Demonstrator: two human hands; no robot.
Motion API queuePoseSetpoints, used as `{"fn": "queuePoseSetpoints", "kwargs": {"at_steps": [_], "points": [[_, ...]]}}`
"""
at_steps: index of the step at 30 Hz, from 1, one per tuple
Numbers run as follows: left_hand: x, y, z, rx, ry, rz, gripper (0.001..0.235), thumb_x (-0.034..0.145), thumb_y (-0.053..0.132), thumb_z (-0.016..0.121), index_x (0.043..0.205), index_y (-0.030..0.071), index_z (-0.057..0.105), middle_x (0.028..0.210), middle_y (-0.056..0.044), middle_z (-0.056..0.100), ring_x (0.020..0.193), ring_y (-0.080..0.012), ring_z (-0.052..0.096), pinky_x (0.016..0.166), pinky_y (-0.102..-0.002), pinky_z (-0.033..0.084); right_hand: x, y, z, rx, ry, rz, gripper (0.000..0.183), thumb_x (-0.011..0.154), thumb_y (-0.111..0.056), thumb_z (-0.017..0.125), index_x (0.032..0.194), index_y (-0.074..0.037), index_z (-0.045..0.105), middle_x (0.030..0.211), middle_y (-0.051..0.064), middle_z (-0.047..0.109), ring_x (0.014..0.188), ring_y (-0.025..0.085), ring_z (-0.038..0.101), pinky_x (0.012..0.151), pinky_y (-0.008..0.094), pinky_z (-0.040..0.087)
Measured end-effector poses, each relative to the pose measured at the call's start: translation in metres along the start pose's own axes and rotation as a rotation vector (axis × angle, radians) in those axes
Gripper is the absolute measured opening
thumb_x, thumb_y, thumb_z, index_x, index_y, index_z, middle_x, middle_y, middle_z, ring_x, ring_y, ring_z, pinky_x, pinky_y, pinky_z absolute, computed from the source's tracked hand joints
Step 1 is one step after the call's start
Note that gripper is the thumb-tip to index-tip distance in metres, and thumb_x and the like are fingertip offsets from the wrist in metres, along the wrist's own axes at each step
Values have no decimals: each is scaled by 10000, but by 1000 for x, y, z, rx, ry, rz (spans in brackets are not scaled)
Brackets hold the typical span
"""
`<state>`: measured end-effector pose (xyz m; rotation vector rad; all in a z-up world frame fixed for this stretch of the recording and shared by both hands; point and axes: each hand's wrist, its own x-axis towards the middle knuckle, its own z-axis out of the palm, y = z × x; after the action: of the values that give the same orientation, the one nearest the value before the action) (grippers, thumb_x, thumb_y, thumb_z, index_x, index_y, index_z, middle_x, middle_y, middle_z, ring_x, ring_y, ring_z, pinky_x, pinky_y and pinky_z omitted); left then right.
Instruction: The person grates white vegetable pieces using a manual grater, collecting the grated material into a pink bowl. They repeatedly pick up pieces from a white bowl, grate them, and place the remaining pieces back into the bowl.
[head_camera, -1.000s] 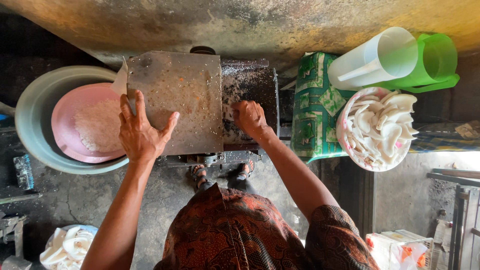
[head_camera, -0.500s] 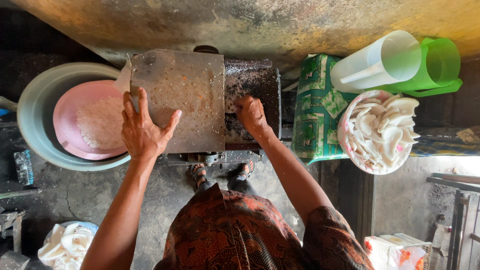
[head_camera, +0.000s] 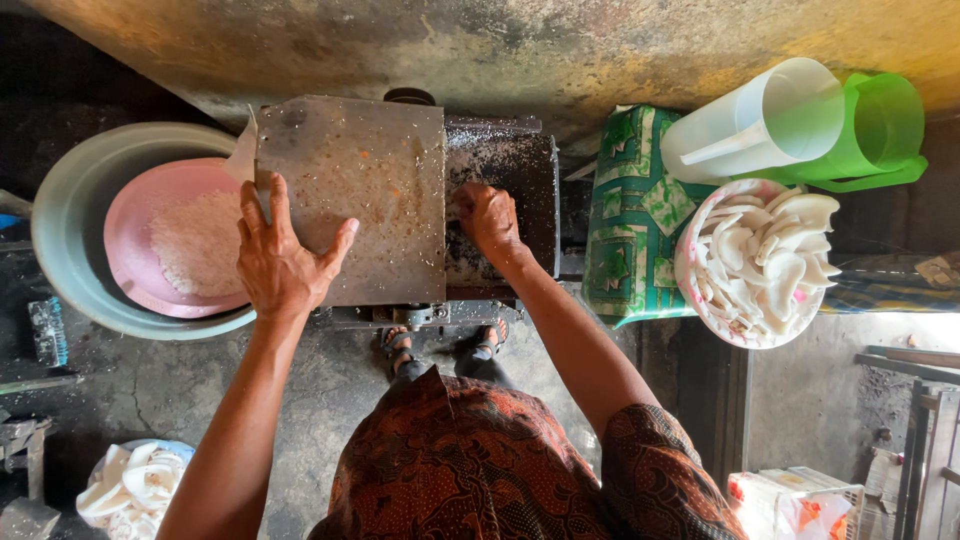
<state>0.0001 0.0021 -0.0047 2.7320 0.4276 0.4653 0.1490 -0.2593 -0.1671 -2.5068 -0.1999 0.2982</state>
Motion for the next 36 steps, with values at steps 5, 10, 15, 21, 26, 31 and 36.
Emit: {"fn": "queuePoseSetpoints", "kwargs": {"at_steps": [5,10,15,21,26,31,36], "points": [[0,-3,4,-12,35,13,961,842,666,778,1513,27,521,1396,-327,486,1055,-517,656,716,-635,605,-5,-8,-8,-103,-13,-78,195,829,-231,704,1017,-247,753,834,74,782,836,367,761,843,513,623],[1,2,-4,-18,-46,2,920,892,639,724,1534,33,466,1477,-323,424,1211,-539,548,801,-676,543,-42,-19,-74,105,144,-236,237,918,-134,644,1123,-198,743,994,80,772,882,281,741,823,425,587],[-2,4,-5,-4,-74,66,862,941,562,723,1524,-20,468,1516,-362,433,1373,-524,406,877,-717,490,-99,65,-213,317,426,-126,210,1049,-232,604,1201,-175,737,1161,-58,763,955,50,712,815,218,573],[-5,-2,2,137,-25,114,835,995,563,779,1547,-2,509,1487,-313,463,1252,-501,593,694,-667,620,-165,345,-277,-274,719,106,445,742,-56,723,1186,-98,724,1051,172,723,946,393,654,869,502,518],[-8,4,5,-135,-166,-108,874,1014,383,779,1638,-59,354,1579,-348,437,1351,-533,483,1031,-573,418,-208,416,-306,-227,466,742,574,871,-332,636,1418,-162,593,1390,222,566,1255,425,549,1014,574,438],[-27,-42,41,-319,-88,56,525,1179,152,849,1443,-213,580,1336,-396,627,1181,-478,633,994,-473,499,-201,473,-315,-309,247,670,754,739,-294,689,1476,-187,572,1495,145,551,1366,355,493,1091,511,428],[-33,-68,49,-243,-143,140,384,1319,185,844,1348,-188,758,1278,-313,751,1085,-382,724,963,-408,568,-191,473,-319,-364,285,718,836,667,-444,889,1421,-252,581,1326,112,684,1161,402,644,926,539,532]]}}
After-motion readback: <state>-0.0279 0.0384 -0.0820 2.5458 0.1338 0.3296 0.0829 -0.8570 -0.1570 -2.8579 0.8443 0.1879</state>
